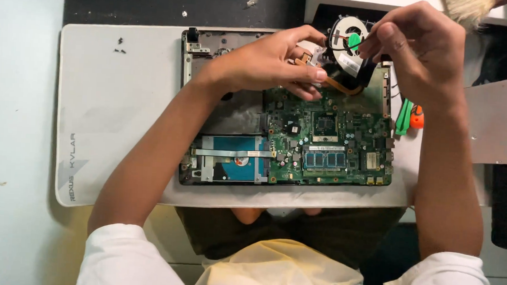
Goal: The person removes the back cover of a laptop and uses a screwdriver to detach the cooling fan and heat sink assembly from the motherboard. They disconnect the fan cable and lift the entire cooling unit out of the chassis.
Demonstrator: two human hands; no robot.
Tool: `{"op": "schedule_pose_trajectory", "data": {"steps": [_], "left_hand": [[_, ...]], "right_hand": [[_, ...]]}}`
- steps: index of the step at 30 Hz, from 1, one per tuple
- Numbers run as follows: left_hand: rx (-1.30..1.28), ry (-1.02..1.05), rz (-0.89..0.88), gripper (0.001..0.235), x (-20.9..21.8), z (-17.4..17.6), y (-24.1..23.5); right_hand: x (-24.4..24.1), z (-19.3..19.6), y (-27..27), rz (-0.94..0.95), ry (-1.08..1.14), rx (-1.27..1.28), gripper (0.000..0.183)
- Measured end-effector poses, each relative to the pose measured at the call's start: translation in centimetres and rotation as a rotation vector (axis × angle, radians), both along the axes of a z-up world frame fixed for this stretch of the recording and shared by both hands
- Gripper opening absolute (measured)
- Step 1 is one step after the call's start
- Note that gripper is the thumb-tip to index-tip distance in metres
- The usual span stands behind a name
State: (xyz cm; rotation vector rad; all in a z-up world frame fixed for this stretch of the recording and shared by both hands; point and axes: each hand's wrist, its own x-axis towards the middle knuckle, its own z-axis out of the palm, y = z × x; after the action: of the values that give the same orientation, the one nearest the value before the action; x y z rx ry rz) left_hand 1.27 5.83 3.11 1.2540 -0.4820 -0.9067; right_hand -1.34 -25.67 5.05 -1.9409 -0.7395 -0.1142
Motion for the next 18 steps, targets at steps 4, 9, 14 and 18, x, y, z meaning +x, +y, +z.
{"op": "schedule_pose_trajectory", "data": {"steps": [4,9,14,18], "left_hand": [[-0.014,-0.064,0.081,0.045,-0.1,-0.6,-0.9],[0.039,-0.058,0.199,0.061,-0.6,0.8,-1.1],[-0.014,-0.111,0.156,0.062,-1.1,0.5,-1.4],[-0.035,-0.185,0.136,0.062,-1.0,0.0,-1.4]], "right_hand": [[-1.3,-0.4,0.6,0.0,0.061,0.082,0.022],[-1.5,-1.7,-0.9,-0.099,-0.302,-0.336,0.03],[-2.7,-1.6,1.1,-0.104,-0.427,-0.465,0.021],[-2.8,-1.3,0.9,-0.113,-0.448,-0.498,0.026]]}}
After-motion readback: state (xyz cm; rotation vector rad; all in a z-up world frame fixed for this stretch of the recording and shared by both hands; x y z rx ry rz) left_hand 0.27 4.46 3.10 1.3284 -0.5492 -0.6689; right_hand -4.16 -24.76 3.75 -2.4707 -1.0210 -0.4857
